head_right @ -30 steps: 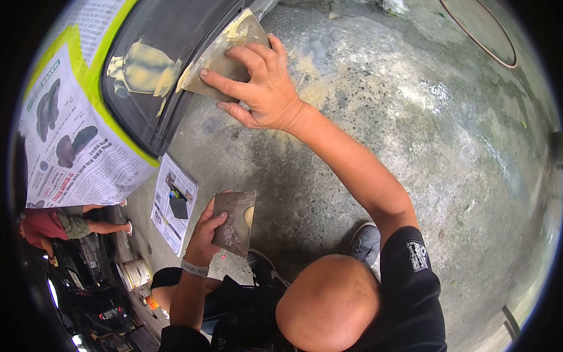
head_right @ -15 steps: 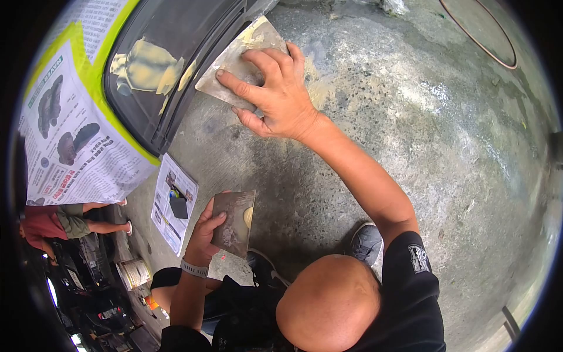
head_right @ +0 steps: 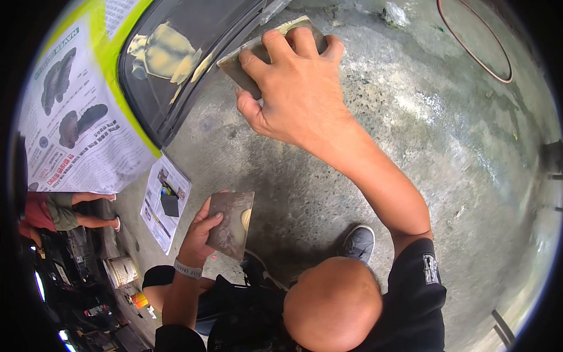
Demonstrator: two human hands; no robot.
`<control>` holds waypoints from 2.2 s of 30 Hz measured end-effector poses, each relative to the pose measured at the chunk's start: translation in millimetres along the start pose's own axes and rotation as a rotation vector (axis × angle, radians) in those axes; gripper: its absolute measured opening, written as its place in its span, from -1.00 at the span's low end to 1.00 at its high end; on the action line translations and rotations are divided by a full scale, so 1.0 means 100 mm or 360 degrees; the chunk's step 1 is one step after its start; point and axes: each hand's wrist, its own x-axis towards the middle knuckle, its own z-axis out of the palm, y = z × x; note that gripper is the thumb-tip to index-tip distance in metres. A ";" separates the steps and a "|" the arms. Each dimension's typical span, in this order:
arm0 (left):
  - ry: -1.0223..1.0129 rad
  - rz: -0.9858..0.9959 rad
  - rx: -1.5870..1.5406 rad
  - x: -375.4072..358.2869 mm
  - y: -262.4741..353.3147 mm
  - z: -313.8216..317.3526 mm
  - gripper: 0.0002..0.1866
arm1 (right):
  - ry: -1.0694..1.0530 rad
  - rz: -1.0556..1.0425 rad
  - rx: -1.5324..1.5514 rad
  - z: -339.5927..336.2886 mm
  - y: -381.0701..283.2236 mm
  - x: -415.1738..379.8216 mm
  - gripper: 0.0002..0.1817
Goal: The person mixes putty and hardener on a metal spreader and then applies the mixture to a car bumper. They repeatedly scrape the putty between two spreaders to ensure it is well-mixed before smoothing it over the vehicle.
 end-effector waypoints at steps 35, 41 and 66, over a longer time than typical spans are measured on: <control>0.0009 0.0042 -0.0021 -0.18 0.00 -0.07 -0.42 | -0.0512 0.0045 -0.0072 -0.40 -0.29 0.29 -0.58; -0.0018 0.0037 0.0003 -0.18 0.01 -0.08 -0.42 | -0.0341 0.0015 0.0090 -0.24 -0.05 0.01 -0.51; 0.0384 -0.0217 -0.0118 -0.02 -0.40 -0.53 -0.32 | 0.0980 -0.0201 0.0793 1.99 0.10 -0.16 -0.41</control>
